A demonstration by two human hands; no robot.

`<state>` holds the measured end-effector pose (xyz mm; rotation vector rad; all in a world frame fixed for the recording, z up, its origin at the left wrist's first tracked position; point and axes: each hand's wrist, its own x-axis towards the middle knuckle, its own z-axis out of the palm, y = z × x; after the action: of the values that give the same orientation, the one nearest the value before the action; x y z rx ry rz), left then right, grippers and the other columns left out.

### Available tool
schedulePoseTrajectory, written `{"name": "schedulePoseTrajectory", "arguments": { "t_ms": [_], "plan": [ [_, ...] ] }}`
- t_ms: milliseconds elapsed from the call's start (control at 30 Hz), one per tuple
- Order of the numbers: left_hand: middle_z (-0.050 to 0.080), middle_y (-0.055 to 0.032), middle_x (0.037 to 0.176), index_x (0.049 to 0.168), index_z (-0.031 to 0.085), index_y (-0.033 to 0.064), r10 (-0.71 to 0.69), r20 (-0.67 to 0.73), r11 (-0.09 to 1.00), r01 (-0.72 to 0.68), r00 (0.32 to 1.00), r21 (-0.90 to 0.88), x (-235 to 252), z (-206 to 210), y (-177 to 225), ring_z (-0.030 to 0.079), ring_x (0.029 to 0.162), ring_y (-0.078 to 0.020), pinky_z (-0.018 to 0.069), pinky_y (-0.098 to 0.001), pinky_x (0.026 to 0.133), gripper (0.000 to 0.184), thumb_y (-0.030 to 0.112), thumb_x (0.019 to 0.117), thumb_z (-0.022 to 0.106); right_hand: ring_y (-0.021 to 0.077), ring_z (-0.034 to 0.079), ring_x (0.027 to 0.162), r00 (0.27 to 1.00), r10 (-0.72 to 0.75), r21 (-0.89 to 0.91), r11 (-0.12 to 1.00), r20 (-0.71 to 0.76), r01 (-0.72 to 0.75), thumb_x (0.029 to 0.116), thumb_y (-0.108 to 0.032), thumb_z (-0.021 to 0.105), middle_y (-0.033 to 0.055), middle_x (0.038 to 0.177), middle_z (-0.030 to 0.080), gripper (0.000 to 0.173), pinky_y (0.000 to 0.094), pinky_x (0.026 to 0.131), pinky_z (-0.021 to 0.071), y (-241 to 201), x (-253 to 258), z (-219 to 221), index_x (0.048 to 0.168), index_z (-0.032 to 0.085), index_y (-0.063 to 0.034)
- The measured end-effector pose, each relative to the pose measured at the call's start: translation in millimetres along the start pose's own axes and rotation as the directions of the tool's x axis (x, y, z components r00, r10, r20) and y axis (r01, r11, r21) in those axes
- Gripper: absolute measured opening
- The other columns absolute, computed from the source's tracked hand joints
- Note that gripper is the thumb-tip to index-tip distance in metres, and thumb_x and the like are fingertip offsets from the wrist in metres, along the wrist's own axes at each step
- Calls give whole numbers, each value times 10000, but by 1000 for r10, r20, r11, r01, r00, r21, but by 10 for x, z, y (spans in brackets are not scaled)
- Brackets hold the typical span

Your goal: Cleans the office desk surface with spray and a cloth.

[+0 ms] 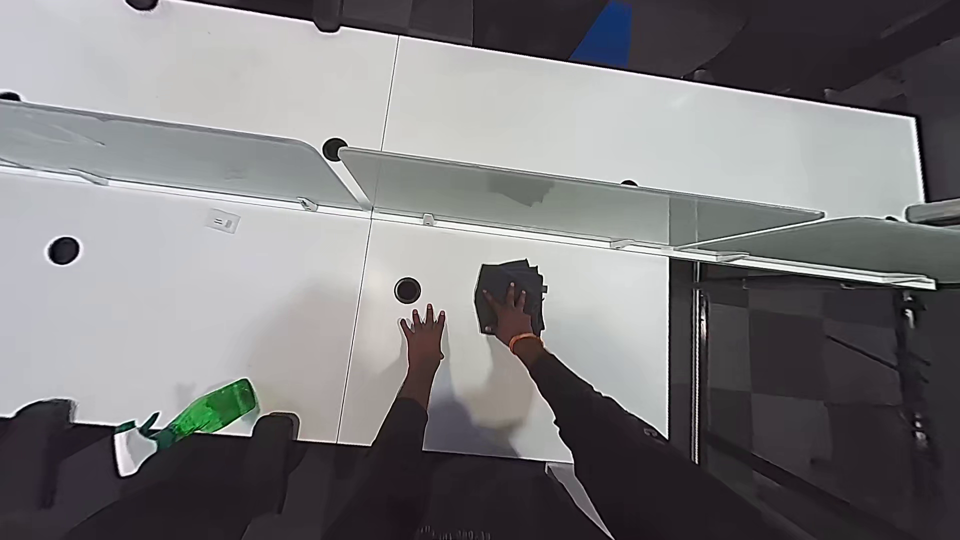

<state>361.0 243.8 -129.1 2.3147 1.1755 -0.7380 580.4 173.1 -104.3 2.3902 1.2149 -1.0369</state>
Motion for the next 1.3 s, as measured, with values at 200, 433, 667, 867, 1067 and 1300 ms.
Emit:
{"name": "schedulePoseTrajectory", "arguments": {
  "t_ms": [200,433,667,867,1067,1300],
  "plan": [
    [133,-90,1731,1629,307,276,27,-3,999,-27,1000,-45,-4,-11,-44,155,1544,-502,100,-829,1112,1053,230,745,878,595,172,1504,998,48,1,999,-26,-48,841,-468,812,246,1712,-36,994,724,973,487,-189,392,-368,1612,186,-507],
    [-5,-86,1742,1654,171,336,-153,0,986,152,988,-61,-330,147,-467,58,1547,-530,159,-848,1088,1411,360,509,995,548,149,1533,997,19,13,1000,-71,-18,874,-474,783,210,1724,-14,943,712,997,480,-123,310,-285,1620,207,-475],
    [31,-129,1736,1649,198,345,-201,-5,979,201,980,-47,-446,280,-639,102,1530,-558,143,-831,1106,1357,401,541,979,558,103,1537,995,-94,-52,994,25,96,937,-354,699,213,1725,-19,870,713,985,485,-76,-644,544,1650,202,-374],
    [100,-175,1722,1637,265,316,-200,8,979,200,980,-48,-380,217,-608,187,1489,-603,167,-827,1100,1204,276,635,931,551,-6,1550,988,-98,-76,991,123,108,935,-365,711,194,1730,-41,871,840,1088,238,-135,-1142,1067,1637,202,-438],
    [85,-197,1718,1643,258,289,-190,53,980,193,980,-54,-330,179,-607,196,1480,-612,157,-814,1113,1159,229,685,906,571,-19,1541,997,-78,-16,997,-15,78,831,-474,800,224,1722,-38,995,848,1082,235,-338,-297,336,1627,204,-468],
    [65,-185,1723,1647,238,302,-197,45,978,199,979,-61,-319,121,-578,199,1471,-627,173,-813,1109,1153,188,705,893,604,120,1510,993,14,38,999,-119,-9,803,-506,843,243,1714,-2,1027,850,987,352,-643,823,-628,1617,217,-476]
  ]
}}
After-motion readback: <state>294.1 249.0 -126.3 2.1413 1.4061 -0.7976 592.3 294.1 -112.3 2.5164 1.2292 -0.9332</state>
